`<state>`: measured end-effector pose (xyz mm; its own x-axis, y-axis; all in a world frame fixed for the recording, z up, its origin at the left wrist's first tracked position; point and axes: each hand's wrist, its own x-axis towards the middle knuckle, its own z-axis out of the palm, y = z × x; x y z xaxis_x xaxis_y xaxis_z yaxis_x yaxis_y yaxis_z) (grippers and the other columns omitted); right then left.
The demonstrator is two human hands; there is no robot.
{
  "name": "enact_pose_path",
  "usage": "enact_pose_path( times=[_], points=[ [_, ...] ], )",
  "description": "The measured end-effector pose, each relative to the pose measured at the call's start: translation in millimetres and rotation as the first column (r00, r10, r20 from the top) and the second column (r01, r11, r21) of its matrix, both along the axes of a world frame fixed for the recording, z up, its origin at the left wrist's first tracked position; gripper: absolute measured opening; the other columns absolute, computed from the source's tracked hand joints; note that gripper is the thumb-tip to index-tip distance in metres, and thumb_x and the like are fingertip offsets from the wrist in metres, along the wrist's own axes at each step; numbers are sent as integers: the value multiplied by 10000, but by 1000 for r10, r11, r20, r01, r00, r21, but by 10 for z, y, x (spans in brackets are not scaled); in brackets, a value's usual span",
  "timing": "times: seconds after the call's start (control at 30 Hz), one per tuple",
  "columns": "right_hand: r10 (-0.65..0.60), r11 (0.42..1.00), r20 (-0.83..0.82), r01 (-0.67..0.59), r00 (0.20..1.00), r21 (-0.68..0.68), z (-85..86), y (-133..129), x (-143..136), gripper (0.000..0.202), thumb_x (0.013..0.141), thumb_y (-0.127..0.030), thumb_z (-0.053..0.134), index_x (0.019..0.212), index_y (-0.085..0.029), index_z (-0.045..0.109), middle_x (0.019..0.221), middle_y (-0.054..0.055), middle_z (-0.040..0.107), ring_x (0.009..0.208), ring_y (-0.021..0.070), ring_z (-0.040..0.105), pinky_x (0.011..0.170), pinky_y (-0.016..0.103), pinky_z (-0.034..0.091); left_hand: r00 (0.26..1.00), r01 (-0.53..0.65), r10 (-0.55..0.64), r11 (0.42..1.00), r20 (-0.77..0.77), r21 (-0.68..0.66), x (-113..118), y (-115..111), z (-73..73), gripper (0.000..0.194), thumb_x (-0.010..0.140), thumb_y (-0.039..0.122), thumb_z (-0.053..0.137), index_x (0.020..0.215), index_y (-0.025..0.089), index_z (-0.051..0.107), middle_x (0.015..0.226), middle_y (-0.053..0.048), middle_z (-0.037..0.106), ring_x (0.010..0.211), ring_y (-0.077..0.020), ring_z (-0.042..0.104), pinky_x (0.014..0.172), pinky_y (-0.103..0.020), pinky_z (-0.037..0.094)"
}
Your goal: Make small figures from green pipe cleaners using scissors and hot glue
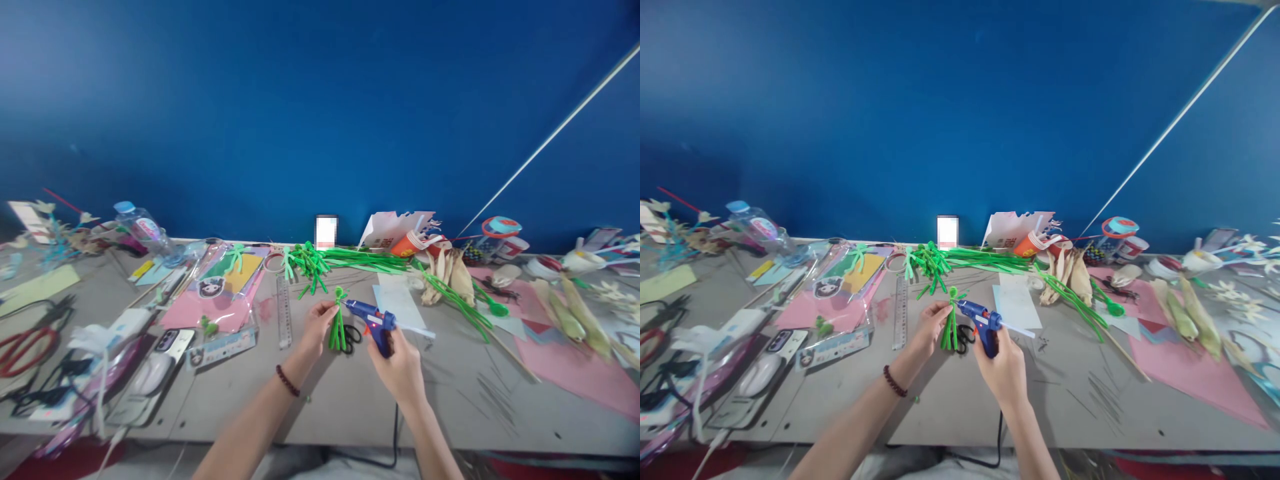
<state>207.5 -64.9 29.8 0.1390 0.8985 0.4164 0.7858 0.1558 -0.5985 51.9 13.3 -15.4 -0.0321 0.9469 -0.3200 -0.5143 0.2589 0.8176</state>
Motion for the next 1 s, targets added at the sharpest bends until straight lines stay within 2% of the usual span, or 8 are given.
enact_pose_path(
  times=[0.33, 0.6, 0.77, 1.0],
  points=[
    [-20, 1000, 41, 20, 999, -10, -26, 21, 8, 224, 778, -319, 510, 935, -180, 588, 636, 27, 666, 546, 186, 649, 523, 229, 480, 1000, 13, -14, 999, 14, 49, -2, -29, 41, 251, 546, 269, 801, 677, 132, 636, 513, 43, 509, 450, -55, 411, 468, -204, 297],
    [-20, 1000, 38, 20, 999, 3, -11, 16, 9, 215, 779, -320, 508, 918, -178, 590, 638, 35, 667, 543, 191, 645, 526, 237, 481, 991, -6, 9, 1000, 132, -26, 16, -16, 26, 299, 483, 255, 827, 658, 147, 609, 516, 39, 543, 456, -76, 472, 468, -208, 345],
    [-7, 1000, -1, 7, 1000, 13, -48, 11, 18, 211, 784, -309, 511, 929, -179, 592, 664, 34, 675, 563, 182, 649, 562, 235, 493, 982, -5, 10, 1000, 187, -28, 19, -18, 49, 301, 459, 248, 844, 639, 150, 622, 537, 30, 567, 484, -82, 501, 487, -207, 375],
    [-14, 1000, -16, 15, 1000, 26, -55, 19, 23, 211, 780, -306, 519, 931, -173, 580, 671, 34, 676, 572, 184, 654, 561, 235, 489, 980, -7, 9, 1000, 200, -10, 13, -33, 104, 278, 492, 244, 835, 650, 152, 625, 531, 39, 555, 469, -64, 477, 480, -199, 349]
  ],
)
